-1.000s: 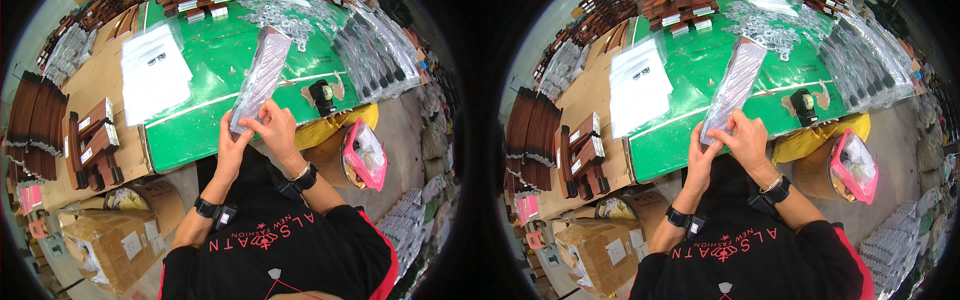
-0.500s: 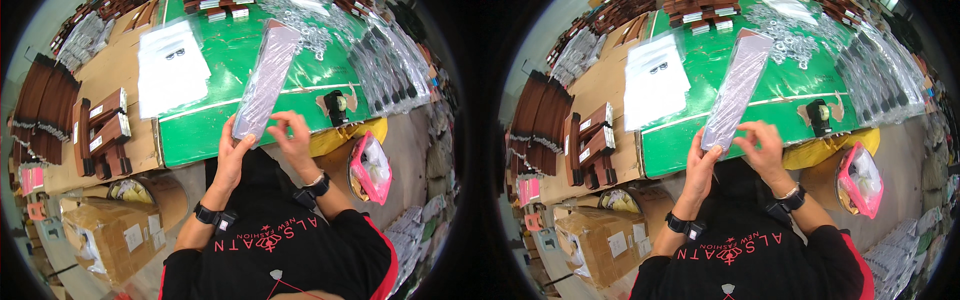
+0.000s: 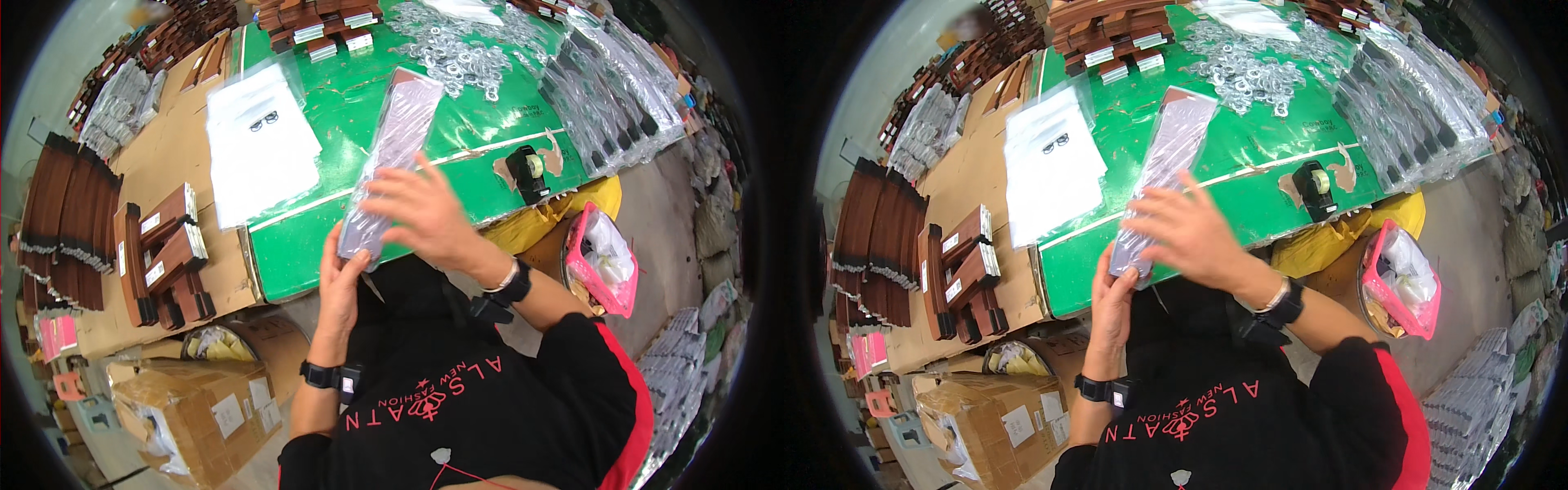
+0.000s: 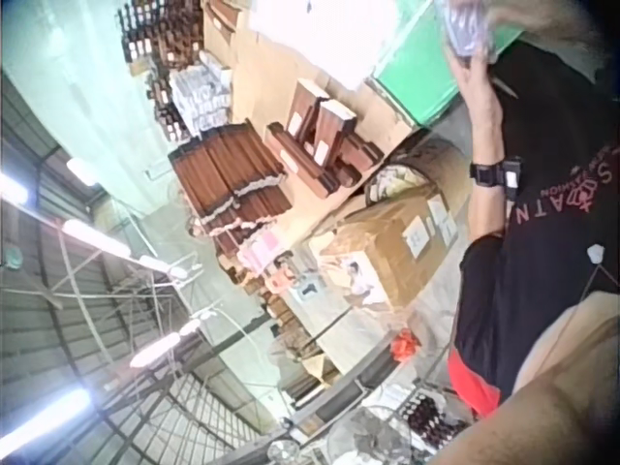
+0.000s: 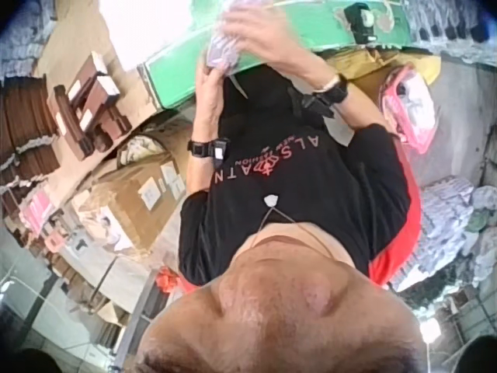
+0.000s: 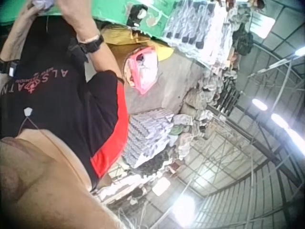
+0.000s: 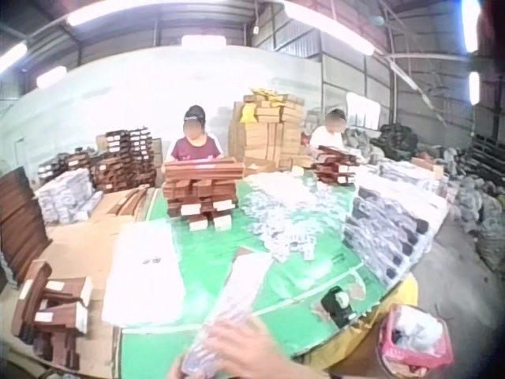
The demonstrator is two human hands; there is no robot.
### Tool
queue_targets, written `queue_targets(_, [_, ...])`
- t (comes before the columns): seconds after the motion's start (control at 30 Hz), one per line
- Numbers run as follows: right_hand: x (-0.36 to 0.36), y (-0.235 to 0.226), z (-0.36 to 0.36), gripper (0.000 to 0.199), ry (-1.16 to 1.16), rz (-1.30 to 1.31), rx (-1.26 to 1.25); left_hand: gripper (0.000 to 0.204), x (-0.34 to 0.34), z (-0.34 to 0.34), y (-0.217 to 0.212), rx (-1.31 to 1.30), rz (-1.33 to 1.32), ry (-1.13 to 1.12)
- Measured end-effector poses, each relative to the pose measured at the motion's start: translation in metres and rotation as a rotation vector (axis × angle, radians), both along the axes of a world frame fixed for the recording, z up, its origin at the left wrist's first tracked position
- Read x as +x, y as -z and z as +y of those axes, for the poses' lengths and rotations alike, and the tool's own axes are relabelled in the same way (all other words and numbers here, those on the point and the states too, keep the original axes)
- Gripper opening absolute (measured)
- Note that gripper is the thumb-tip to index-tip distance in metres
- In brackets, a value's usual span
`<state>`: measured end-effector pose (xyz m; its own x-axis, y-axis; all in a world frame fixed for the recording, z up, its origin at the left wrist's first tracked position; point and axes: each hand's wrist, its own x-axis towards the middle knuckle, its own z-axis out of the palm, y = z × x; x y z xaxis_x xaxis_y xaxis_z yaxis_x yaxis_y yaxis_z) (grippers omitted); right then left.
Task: Packing wooden furniture components and metal washers into plastic bags.
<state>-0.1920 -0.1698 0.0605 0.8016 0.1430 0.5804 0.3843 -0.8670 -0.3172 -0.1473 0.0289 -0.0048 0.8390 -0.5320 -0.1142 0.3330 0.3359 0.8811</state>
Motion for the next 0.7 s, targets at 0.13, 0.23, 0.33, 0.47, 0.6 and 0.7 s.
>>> queue_targets(0.13, [-0.051, 0.026, -0.089, 0.017, 0.492, -0.17, 0.213, 0.063, 0.016, 0.015, 0.009, 0.126, -0.011, 0.034])
queue_targets(0.23, [-0.097, 0.048, -0.147, 0.023, 0.759, -0.077, 0.423, 0.061, 0.031, 0.02, 0.005, 0.22, 0.089, 0.111])
queue_targets(0.33, [-0.13, 0.062, -0.178, 0.041, 0.849, -0.016, 0.379, 0.066, 0.052, 0.031, 0.0, 0.457, 0.041, 0.233])
queue_targets(0.47, [-0.15, 0.071, -0.19, 0.067, 0.778, 0.068, 0.385, 0.077, 0.066, 0.034, -0.034, 0.959, -0.21, 0.359])
queue_targets(0.6, [-0.143, 0.081, -0.194, 0.068, 0.717, 0.053, 0.391, 0.077, 0.081, 0.053, -0.034, 1.462, -0.886, 0.019])
queue_targets(0.7, [-0.139, 0.081, -0.196, 0.067, 0.765, 0.058, 0.422, 0.077, 0.076, 0.016, -0.04, 1.311, -1.193, -0.2])
